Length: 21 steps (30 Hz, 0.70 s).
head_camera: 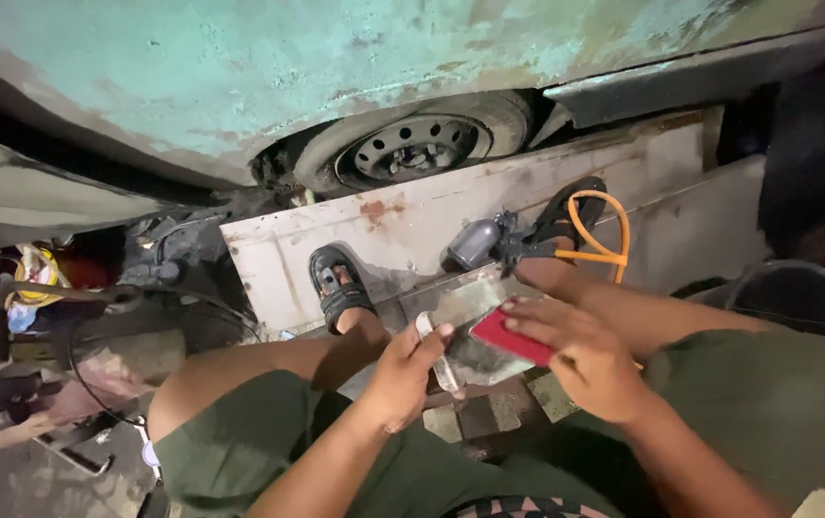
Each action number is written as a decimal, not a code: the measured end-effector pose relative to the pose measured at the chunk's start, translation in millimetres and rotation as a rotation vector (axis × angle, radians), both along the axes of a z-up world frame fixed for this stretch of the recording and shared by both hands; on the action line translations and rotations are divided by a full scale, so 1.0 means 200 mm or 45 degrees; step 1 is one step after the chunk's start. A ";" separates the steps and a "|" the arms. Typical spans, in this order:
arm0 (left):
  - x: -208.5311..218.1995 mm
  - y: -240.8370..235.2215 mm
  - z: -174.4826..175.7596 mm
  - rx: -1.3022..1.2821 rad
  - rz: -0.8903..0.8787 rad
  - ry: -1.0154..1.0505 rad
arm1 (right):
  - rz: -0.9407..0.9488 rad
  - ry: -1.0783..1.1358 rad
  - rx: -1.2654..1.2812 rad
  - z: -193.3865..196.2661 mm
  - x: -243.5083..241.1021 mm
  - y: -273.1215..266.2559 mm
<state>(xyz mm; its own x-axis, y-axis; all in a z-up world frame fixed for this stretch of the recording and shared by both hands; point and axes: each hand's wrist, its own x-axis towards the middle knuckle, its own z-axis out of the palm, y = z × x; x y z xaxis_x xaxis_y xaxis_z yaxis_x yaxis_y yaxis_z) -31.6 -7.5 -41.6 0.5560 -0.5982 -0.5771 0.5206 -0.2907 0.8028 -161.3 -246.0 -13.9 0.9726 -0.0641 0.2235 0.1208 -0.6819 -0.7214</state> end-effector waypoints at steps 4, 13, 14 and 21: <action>-0.04 -0.01 0.12 -0.131 0.299 0.496 | 0.217 -0.351 -0.137 -0.06 -0.04 -0.02; -0.01 0.04 0.12 -0.060 0.120 -0.540 | -0.954 0.203 0.284 -0.22 -0.11 -0.09; -0.03 0.04 0.07 0.048 0.106 -0.862 | -0.993 0.227 0.667 -0.14 -0.07 -0.06; -0.11 0.01 -0.11 0.084 -0.075 -1.539 | -0.894 0.197 1.418 -0.07 0.05 0.10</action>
